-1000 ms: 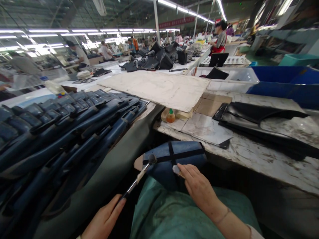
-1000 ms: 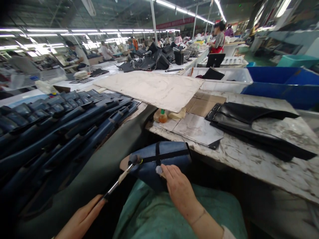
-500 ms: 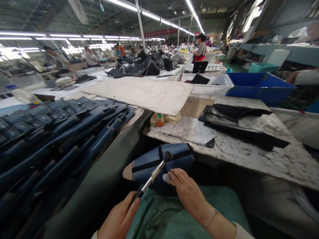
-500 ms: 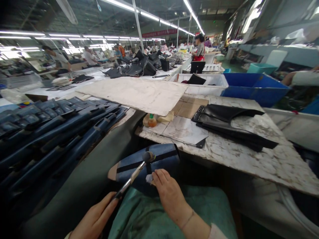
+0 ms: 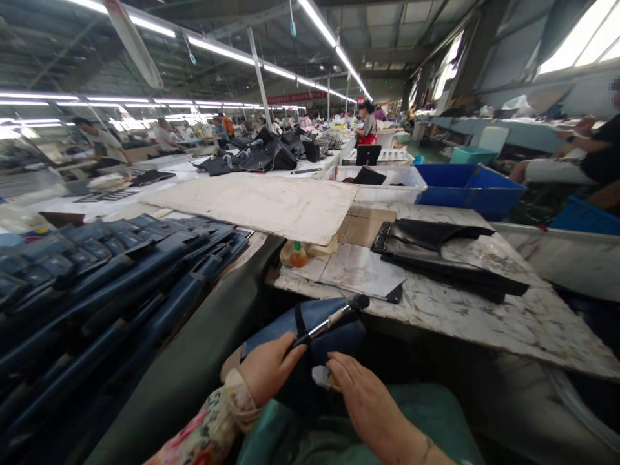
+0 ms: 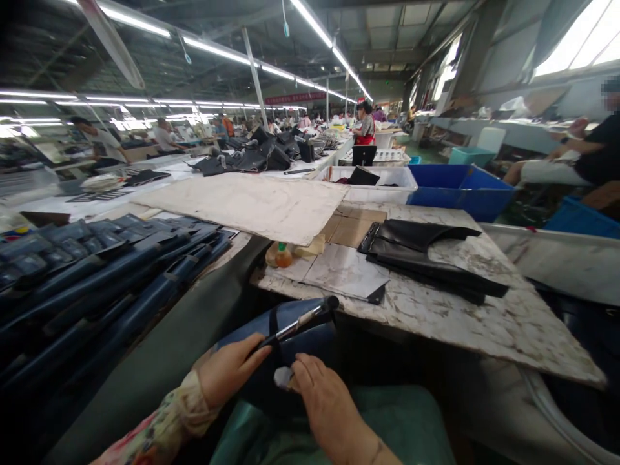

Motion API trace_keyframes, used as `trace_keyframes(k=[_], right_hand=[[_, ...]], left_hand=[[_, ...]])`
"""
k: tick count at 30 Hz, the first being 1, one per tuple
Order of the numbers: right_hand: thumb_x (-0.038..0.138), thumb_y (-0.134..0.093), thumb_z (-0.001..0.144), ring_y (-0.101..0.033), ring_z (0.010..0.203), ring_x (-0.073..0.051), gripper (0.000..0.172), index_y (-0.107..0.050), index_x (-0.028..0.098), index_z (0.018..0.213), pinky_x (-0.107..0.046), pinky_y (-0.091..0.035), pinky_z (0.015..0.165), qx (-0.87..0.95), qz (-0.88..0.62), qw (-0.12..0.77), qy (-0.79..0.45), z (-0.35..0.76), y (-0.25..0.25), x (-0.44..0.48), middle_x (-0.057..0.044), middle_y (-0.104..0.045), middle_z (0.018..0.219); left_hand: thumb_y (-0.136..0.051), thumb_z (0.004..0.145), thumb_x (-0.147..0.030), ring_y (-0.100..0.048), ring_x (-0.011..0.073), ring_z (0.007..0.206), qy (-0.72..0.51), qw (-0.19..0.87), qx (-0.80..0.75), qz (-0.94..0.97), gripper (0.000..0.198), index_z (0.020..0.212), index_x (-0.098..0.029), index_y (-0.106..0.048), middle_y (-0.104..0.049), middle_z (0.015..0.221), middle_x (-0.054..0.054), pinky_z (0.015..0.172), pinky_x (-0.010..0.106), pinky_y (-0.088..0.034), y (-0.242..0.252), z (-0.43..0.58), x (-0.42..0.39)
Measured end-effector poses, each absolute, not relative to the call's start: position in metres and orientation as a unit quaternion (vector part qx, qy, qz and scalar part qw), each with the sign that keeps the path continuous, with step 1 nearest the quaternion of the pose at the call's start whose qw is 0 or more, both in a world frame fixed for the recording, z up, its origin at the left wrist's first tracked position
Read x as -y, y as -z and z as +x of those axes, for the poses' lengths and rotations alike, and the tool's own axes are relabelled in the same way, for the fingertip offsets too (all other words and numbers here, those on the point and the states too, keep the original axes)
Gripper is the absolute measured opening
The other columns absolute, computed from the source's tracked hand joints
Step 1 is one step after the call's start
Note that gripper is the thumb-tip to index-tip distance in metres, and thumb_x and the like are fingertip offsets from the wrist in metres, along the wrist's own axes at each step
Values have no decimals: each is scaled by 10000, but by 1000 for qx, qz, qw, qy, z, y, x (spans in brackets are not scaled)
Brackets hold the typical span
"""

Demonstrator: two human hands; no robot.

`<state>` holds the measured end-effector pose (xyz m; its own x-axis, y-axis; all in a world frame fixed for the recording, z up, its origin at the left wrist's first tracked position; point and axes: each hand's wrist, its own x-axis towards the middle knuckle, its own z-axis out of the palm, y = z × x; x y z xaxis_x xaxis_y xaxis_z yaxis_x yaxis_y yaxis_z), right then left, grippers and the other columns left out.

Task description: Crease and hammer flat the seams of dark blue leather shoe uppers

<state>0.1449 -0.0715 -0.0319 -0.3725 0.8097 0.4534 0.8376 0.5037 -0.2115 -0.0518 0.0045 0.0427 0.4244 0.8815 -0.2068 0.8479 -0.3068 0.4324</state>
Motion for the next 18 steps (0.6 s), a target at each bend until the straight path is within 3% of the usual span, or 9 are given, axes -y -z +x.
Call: trace_keyframes(k=[4, 10, 18], right_hand=[[0, -320, 736, -607, 858, -163, 391, -514, 162, 1033, -287, -524, 791, 779, -557, 285, -45, 179, 9, 53, -79, -622, 931], [85, -356, 798, -585, 966, -193, 346, -538, 157, 1084, -343, -493, 858, 725, -607, 320, -60, 206, -7, 4, -102, -609, 1028], [167, -395, 825, -620, 913, -203, 299, -591, 157, 1051, -330, -495, 815, 704, -610, 334, -144, 203, 1, -12, -92, -656, 995]], left_hand=[[-359, 902, -404, -648, 181, 770, -96, 166, -552, 812, 329, 984, -175, -580, -680, 848, 65, 674, 238, -446, -58, -35, -62], [-283, 922, -279, -604, 186, 966, -138, 61, -555, 818, 390, 1074, -7, -518, -631, 1031, 132, 803, 230, -424, -85, -12, -156], [-397, 839, -173, -556, 230, 1074, -150, 28, -603, 783, 390, 1192, -34, -488, -592, 1144, 164, 904, 306, -414, -66, -64, -172]])
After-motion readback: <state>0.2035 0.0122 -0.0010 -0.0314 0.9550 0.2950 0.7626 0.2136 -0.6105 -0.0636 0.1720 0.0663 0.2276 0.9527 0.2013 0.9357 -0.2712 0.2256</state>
